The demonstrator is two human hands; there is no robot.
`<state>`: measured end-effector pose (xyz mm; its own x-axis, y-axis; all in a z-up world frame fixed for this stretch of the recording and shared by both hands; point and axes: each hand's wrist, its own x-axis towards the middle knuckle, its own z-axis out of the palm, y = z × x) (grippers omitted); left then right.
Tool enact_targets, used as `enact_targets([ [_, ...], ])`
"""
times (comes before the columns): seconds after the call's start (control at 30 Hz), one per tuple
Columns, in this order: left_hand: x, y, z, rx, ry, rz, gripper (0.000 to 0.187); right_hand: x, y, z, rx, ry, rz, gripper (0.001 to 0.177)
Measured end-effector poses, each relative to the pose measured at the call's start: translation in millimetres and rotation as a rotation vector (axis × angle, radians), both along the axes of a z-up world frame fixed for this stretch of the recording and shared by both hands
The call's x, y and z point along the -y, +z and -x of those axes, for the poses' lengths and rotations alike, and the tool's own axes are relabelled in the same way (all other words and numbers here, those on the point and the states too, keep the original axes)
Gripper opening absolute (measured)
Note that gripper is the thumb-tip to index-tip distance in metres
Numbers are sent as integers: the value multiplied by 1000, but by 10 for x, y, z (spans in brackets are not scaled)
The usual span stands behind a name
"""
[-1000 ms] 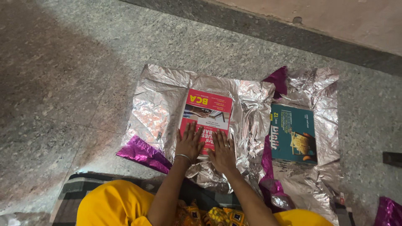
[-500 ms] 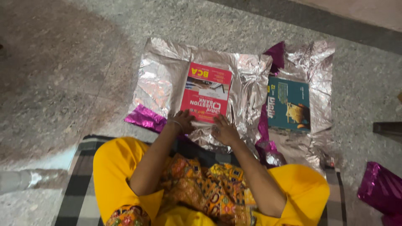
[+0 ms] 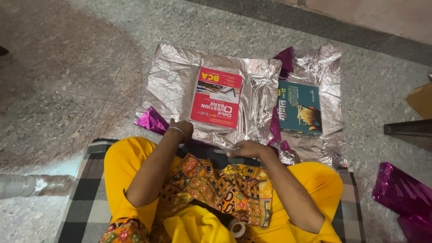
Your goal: The person wraps a book in shiny pink wrapping paper. They fold the paper over the book, smooth the edges, and secure the folds with clear tape. The person works on the floor, sitting cross-legged on a mat.
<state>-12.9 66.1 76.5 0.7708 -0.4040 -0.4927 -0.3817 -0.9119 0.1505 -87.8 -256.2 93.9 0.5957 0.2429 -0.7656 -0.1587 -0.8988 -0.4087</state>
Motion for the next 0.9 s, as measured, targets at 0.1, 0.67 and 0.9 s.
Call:
enact_targets([
  [0.1, -121, 42, -96, 36, 64, 161, 23, 82, 132, 25, 145, 121, -6, 90],
  [0.67, -244, 439, -1171, -21, 32, 310, 39, 979, 383, -1081, 687, -111, 443, 26],
  [0.9, -225, 355, -1392, -574, 208, 92, 81, 1196, 254, -1406, 696, -115, 330, 22],
])
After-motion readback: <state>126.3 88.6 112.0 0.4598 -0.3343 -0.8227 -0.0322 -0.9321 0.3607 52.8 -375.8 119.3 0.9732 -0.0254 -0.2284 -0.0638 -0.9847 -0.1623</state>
